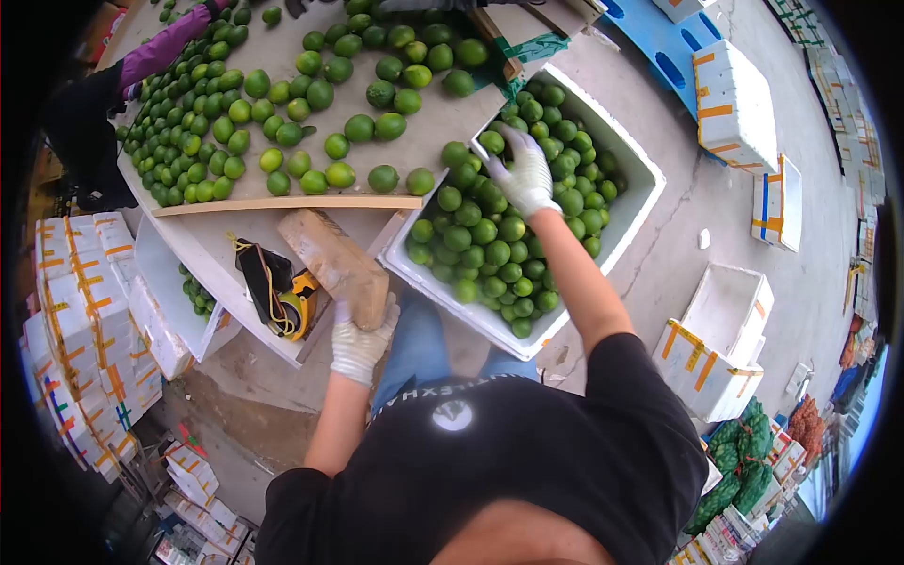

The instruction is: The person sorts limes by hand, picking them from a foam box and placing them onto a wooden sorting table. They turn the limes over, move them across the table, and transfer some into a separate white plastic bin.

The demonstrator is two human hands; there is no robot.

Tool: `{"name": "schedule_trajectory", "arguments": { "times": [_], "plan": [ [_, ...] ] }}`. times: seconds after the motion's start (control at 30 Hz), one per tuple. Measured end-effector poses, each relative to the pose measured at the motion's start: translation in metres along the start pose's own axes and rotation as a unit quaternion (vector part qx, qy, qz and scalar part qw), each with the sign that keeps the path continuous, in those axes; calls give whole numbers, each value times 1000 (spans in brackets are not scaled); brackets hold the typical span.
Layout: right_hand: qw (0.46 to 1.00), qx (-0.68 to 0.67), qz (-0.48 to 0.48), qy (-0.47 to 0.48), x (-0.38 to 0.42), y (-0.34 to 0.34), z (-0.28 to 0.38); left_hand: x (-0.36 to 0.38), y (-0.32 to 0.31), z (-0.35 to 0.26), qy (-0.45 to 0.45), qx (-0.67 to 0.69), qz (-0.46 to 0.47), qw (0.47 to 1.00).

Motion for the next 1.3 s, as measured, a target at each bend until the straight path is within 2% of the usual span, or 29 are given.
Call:
{"name": "schedule_trajectory", "arguments": {
  "times": [0.07, 0.1, 0.17, 0.23, 0.3, 0.33, 0.37, 0.4, 0.47, 0.5, 0.57, 0.63, 0.67, 0.77, 0.8, 0.87, 0.97, 1.0, 1.03, 1.1, 1.17, 1.2, 1.3],
  "plan": [
    [986, -143, -67, -46, -33, -48, 15, 12, -4, -4, -46, -53, -38, 997],
    [976, -173, -95, -92, -50, -64, 19, 15, -11, -8, -71, -78, -50, 993],
    [965, -139, -208, -80, -86, -95, 4, 59, -11, -19, -99, -132, 45, 985],
    [976, -114, -183, -38, -98, -111, 18, 74, -13, -44, -130, -243, 98, 956],
    [984, -100, -145, -4, -102, -122, 43, 74, -23, -70, -170, -392, 119, 896],
    [982, -122, -142, -3, -101, -131, 53, 66, -39, -78, -178, -411, 113, 887],
    [979, -146, -144, 1, -106, -139, 59, 47, -56, -86, -186, -405, 157, 881],
    [956, -277, -94, -28, -113, -149, 57, 26, -75, -93, -193, -400, 204, 872],
    [855, -512, 7, -85, -119, -165, 44, -14, -118, -94, -146, -410, 246, 866],
    [858, -501, -25, -113, -107, -153, 37, -32, -140, -88, -89, -392, 285, 870],
    [714, -679, -7, -168, -97, -166, -25, -72, -179, -71, -12, -362, 339, 868],
    [545, -820, 31, -171, -53, -89, 36, -114, -204, -50, 60, -394, 337, 853],
    [509, -841, 63, -170, -44, -96, 21, -132, -213, -41, 112, -433, 319, 835],
    [654, -720, -7, -229, -22, -86, 13, -184, -227, -10, 100, -525, 318, 783],
    [677, -692, 8, -251, -22, -78, 8, -193, -230, -5, 21, -605, 344, 718],
    [746, -599, -29, -289, -18, -76, 5, -195, -231, 1, -134, -734, 375, 549],
    [807, -496, -103, -303, -25, -80, -7, -185, -231, -10, -267, -806, 355, 391],
    [822, -462, -125, -308, -27, -81, -7, -186, -230, -19, -333, -786, 378, 358],
    [836, -428, -148, -310, -28, -83, -7, -188, -228, -29, -378, -779, 367, 340],
    [870, -329, -155, -333, -26, -55, 44, -202, -223, -51, -436, -771, 328, 328],
    [872, -318, -159, -336, -31, -59, 49, -205, -226, -66, -429, -784, 307, 327],
    [887, -289, -159, -323, -35, -65, 42, -198, -228, -66, -430, -780, 289, 351],
    [931, -166, -151, -288, -40, -64, 36, -162, -253, -46, -515, -757, 336, 220]
  ]
}}
Point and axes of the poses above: each hand's wrist, its own x-axis away from the middle knuckle, its own y-axis out of the back of the hand, z = x × y, the point moved 3 cm from there along -x, towards the middle knuckle, and after that the axes turned 6 degrees about -y, right-handed, at the moved point
